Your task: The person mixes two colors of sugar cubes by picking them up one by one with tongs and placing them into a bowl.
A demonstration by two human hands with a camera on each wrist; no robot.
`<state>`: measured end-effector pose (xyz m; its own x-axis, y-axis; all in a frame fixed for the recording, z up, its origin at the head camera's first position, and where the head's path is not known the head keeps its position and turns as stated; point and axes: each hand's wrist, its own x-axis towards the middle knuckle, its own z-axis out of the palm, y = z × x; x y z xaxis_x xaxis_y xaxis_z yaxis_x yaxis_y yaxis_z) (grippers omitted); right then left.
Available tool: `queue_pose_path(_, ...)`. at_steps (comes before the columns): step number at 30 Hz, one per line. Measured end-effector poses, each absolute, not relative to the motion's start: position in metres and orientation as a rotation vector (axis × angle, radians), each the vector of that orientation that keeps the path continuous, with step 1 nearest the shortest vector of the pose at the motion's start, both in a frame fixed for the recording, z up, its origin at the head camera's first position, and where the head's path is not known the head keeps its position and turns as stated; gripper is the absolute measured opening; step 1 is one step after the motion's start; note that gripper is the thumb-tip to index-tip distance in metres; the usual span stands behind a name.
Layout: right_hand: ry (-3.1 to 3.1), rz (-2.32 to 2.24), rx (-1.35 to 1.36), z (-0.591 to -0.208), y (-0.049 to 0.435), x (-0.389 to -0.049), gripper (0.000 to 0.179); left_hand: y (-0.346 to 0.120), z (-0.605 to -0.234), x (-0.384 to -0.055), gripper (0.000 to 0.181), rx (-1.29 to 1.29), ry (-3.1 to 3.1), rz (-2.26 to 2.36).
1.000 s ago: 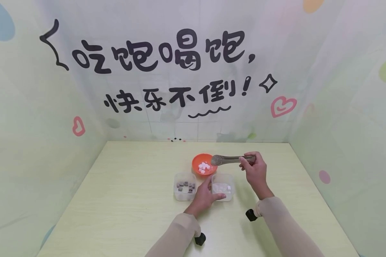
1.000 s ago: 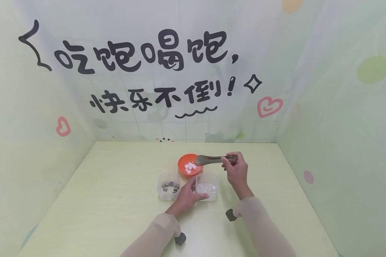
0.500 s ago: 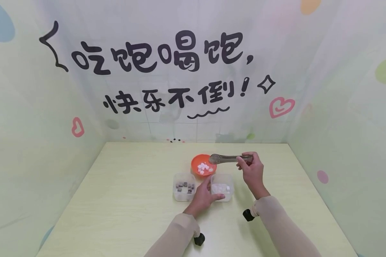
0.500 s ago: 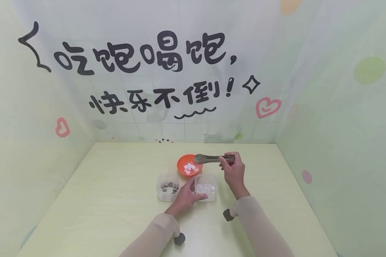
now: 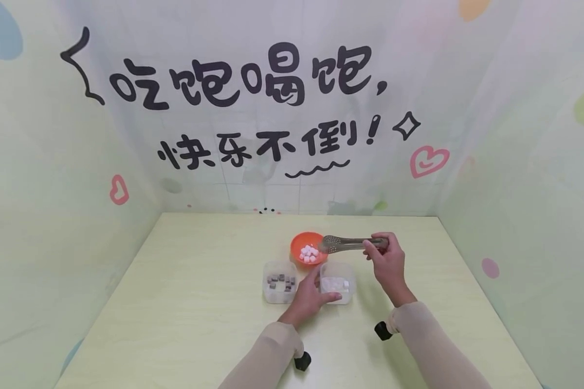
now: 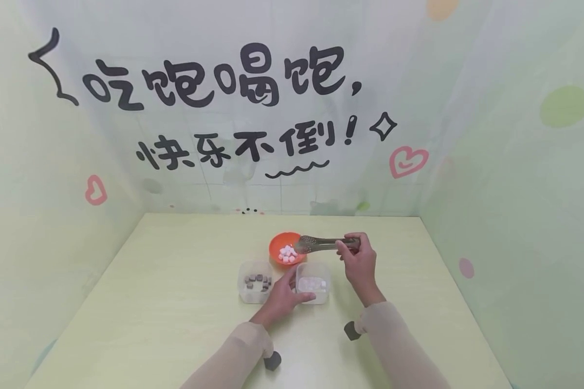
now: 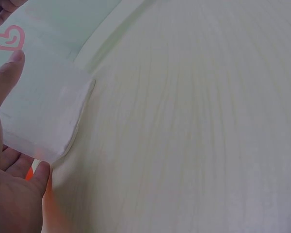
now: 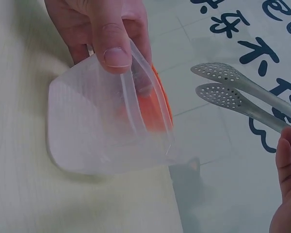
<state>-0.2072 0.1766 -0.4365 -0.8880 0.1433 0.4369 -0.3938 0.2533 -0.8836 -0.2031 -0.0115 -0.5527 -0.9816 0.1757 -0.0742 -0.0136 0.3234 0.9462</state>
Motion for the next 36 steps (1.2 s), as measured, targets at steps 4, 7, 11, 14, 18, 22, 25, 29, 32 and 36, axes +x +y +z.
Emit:
queue_pose_path(4, -2.123, 1.649, 0.249, -0.441, 0.185, -0.2, 0.024, -0.011, -0.555, -0.204, 0.098, 0.164, 2.426, 1.737)
queue_pose_path(7, -2.13, 1.637, 0.266, -0.445, 0.192, -0.196, 0.024, -0.011, -0.555, -0.204, 0.097, 0.169, 2.416, 1.753)
queue_pose_path(11, -2.133, 1.632, 0.268, -0.449, 0.199, -0.192, 0.023, -0.011, -0.552, -0.204, 0.094, 0.185, 2.41, 1.766)
queue_pose_path(14, -2.142, 1.623, 0.273, -0.449, 0.203, -0.19, 0.023, -0.011, -0.552, -0.204, 0.095, 0.183, 2.411, 1.763)
queue_pose_path(18, -2.167, 1.601, 0.31, -0.45, 0.207, -0.189, 0.023, -0.011, -0.553, -0.204, 0.097, 0.169, 2.402, 1.759)
queue_pose_path(22, -2.205, 1.521, 0.358, -0.463, 0.213, -0.194, 0.023, -0.011, -0.554, -0.204, 0.098, 0.169, 2.407, 1.747)
queue_pose_path(25, -2.256, 1.421, 0.391, -0.477, 0.218, -0.201, 0.023, -0.012, -0.555, -0.204, 0.098, 0.181, 2.414, 1.753)
queue_pose_path(29, -2.336, 1.325, 0.449, -0.487, 0.221, -0.208, 0.023, -0.012, -0.555, -0.204, 0.097, 0.184, 2.416, 1.752)
queue_pose_path(32, -2.379, 1.305, 0.49, -0.488, 0.222, -0.209, 0.023, -0.012, -0.555, -0.203, 0.097, 0.188, 2.411, 1.75)
queue_pose_path(36, -2.42, 1.267, 0.562, -0.486, 0.22, -0.21, 0.023, -0.012, -0.555, -0.203, 0.095, 0.218, 2.417, 1.765)
